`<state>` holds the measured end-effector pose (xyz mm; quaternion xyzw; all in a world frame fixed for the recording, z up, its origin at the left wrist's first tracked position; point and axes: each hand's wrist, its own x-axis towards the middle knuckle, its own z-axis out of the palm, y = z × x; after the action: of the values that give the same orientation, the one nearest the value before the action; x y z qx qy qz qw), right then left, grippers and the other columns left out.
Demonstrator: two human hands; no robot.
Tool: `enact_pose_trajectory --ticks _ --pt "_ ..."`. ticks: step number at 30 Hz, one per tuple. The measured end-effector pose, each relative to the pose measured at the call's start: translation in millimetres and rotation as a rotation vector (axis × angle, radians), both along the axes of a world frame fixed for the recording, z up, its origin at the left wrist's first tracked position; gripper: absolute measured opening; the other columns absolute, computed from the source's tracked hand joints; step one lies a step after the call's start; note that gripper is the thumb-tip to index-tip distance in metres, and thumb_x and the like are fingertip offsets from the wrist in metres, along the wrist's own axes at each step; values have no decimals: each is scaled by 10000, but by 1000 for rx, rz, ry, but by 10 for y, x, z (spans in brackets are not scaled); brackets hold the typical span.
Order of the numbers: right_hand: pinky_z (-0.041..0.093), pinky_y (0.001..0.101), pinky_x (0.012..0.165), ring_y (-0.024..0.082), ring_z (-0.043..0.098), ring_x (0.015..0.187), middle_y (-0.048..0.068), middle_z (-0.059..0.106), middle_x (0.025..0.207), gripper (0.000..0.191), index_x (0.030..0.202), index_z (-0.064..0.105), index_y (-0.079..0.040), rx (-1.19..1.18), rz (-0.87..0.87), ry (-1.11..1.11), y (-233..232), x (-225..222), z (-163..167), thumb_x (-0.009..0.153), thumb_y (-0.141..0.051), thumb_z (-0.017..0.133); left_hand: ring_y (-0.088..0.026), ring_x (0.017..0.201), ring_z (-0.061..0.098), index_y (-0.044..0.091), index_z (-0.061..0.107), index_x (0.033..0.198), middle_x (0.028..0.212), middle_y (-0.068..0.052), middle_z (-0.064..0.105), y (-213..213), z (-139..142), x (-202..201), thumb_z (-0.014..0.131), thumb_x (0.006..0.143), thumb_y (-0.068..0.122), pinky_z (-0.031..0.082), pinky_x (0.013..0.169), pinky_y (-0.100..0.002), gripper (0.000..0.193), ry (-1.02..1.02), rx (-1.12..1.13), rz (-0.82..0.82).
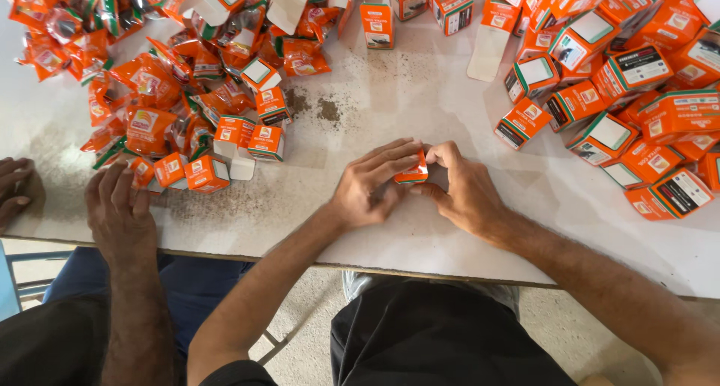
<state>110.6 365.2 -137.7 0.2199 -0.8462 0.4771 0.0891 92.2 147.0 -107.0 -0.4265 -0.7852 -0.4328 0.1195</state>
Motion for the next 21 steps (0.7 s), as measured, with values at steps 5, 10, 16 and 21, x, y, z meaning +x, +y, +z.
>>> enact_pose_trajectory --ticks 5,10,16,21 --pt "579 434 831 382 710 1055 207 690 1167 531 1249 451 -17 26 18 76 -26 1 -2 865 -121 802 -382 1347 593 18 616 1216 1395 -184 633 -8 -19 5 817 839 41 538 1113 -446 429 71 -57 65" --pt "582 424 800 366 723 1015 176 710 1145 511 1252 482 -34 47 29 70 -30 23 85 872 -121 812 -364 1357 613 59 613 1074 1394 -146 650 11 -88 17 837 832 18 568 1109 -431 332 -41 18 65" --pt "582 419 796 375 713 1027 169 684 1281 395 1177 546 -63 78 62 228 -38 28 170 871 -92 794 -380 1347 614 57 629 1057 1390 -150 655 4 -112 20 798 836 -18 579 1085 -428 287 16 -23 68" --pt "580 410 777 353 716 997 143 689 1284 350 1117 586 -81 91 64 230 -32 31 196 843 -65 803 -368 1351 624 43 622 1054 1403 -131 642 28 -113 14 786 883 -22 591 1089 -430 246 10 -7 56"
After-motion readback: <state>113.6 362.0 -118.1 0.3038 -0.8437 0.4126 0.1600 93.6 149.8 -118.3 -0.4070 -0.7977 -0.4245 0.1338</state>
